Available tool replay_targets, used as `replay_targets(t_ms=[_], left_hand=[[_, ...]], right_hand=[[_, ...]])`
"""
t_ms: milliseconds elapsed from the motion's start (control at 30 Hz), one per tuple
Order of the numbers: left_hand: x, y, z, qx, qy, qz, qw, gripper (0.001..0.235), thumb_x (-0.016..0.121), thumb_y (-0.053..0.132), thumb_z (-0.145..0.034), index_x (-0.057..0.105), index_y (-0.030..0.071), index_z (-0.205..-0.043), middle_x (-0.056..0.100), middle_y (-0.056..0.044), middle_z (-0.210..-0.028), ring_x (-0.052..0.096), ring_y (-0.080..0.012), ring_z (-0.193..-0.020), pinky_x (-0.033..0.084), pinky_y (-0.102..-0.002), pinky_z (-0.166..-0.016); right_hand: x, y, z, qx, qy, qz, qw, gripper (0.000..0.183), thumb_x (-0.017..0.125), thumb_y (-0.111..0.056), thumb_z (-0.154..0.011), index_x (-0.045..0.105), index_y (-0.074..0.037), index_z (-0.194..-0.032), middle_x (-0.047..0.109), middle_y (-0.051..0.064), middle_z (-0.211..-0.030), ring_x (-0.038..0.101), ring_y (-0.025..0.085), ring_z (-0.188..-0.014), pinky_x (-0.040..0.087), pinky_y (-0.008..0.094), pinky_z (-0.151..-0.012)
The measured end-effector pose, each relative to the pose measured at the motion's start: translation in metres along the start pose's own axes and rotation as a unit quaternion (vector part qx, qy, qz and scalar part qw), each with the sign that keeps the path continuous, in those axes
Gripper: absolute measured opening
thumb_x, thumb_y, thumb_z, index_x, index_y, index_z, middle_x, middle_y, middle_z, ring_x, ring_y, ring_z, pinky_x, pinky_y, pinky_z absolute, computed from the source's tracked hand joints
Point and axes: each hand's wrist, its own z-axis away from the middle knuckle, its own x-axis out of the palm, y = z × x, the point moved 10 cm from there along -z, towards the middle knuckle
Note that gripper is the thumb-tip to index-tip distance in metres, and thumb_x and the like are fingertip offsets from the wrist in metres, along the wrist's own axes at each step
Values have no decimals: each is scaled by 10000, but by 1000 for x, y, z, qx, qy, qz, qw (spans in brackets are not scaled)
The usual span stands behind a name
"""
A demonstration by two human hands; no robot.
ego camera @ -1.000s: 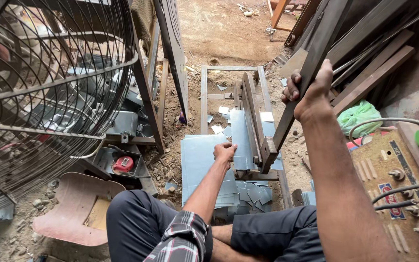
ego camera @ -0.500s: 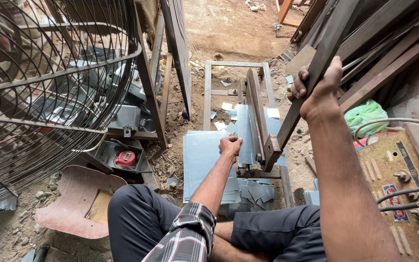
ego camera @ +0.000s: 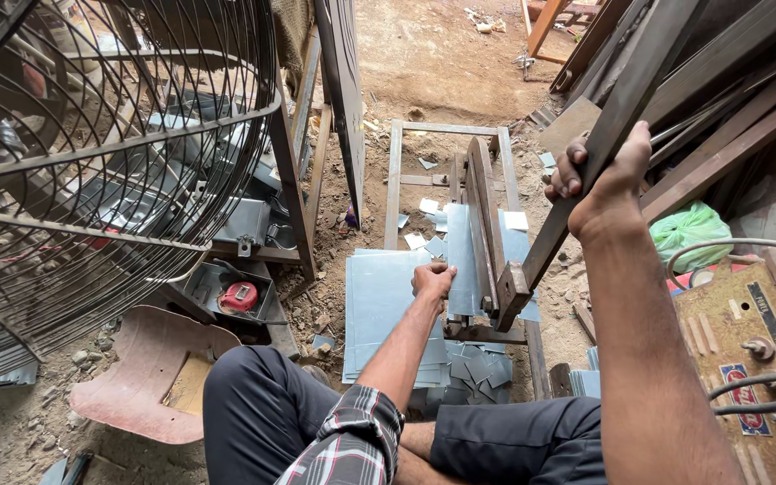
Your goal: The person uses a manual lever shear to cut small notches into the edges of metal sheets, then picks up the cut sheets to stack them.
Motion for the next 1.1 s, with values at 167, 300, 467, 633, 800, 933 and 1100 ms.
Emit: replay_targets(t_ms=[167, 300, 467, 633, 800, 933, 1100], left_hand=[[5, -8, -2, -30, -13, 40, 999, 305, 848, 210, -804, 797, 96, -1082, 797, -105, -990, 768, -201, -828, 640, -354, -711], [2, -4, 0, -11, 1, 18, 1000, 300, 861, 223, -800, 814, 107, -1072, 803, -91, -1003, 762, -193, -839, 623, -343, -725], [-5, 0, 4, 14, 16, -48, 999, 306, 897, 249, -796, 832, 129, -1071, 789, -90, -1023, 716, -202, -894, 560, -333, -820], [-1, -4, -1, -7, -4, -26, 1000, 308, 859, 261, -800, 807, 140, -1078, 800, -67, -1019, 759, -192, -903, 613, -349, -839], [-2, -3, -3, 11, -4, -36, 999, 313, 864, 265, -802, 810, 136, -1082, 801, -63, -1029, 753, -193, -912, 597, -340, -848], [-3, -5, 1, 3, 0, -22, 1000, 319, 858, 259, -800, 805, 132, -1088, 802, -67, -1032, 763, -197, -913, 609, -346, -843], [-5, -5, 5, -3, 9, -10, 1000, 319, 864, 250, -794, 812, 136, -1087, 801, -66, -1032, 755, -196, -927, 594, -340, -858]], right_hand=[[0, 3, 1, 14, -1, -10, 1000, 723, 40, -700, -1014, 389, -171, -665, 314, -1, -507, 266, 177, -428, 338, 375, -539], [1, 3, 0, 16, -8, -12, 1000, 724, 48, -710, -1014, 388, -174, -667, 302, 7, -503, 262, 181, -428, 351, 375, -550], [2, 7, -1, 22, -21, -14, 999, 729, 53, -716, -997, 399, -170, -659, 314, 21, -494, 271, 195, -422, 363, 383, -553], [-3, 7, -1, 22, 5, -5, 1000, 745, 49, -739, -1007, 407, -181, -667, 303, -2, -499, 260, 174, -437, 359, 371, -567], [0, 6, -1, 22, -10, -1, 1000, 765, 37, -766, -991, 403, -179, -663, 294, 10, -490, 253, 178, -441, 351, 359, -574], [-3, 8, -2, 24, -6, -1, 1000, 785, 33, -786, -972, 410, -171, -662, 285, 17, -484, 261, 182, -450, 343, 361, -571], [-3, 9, -5, 19, -21, -13, 1000, 786, 53, -800, -980, 405, -170, -670, 288, 14, -495, 248, 179, -448, 330, 357, -572]])
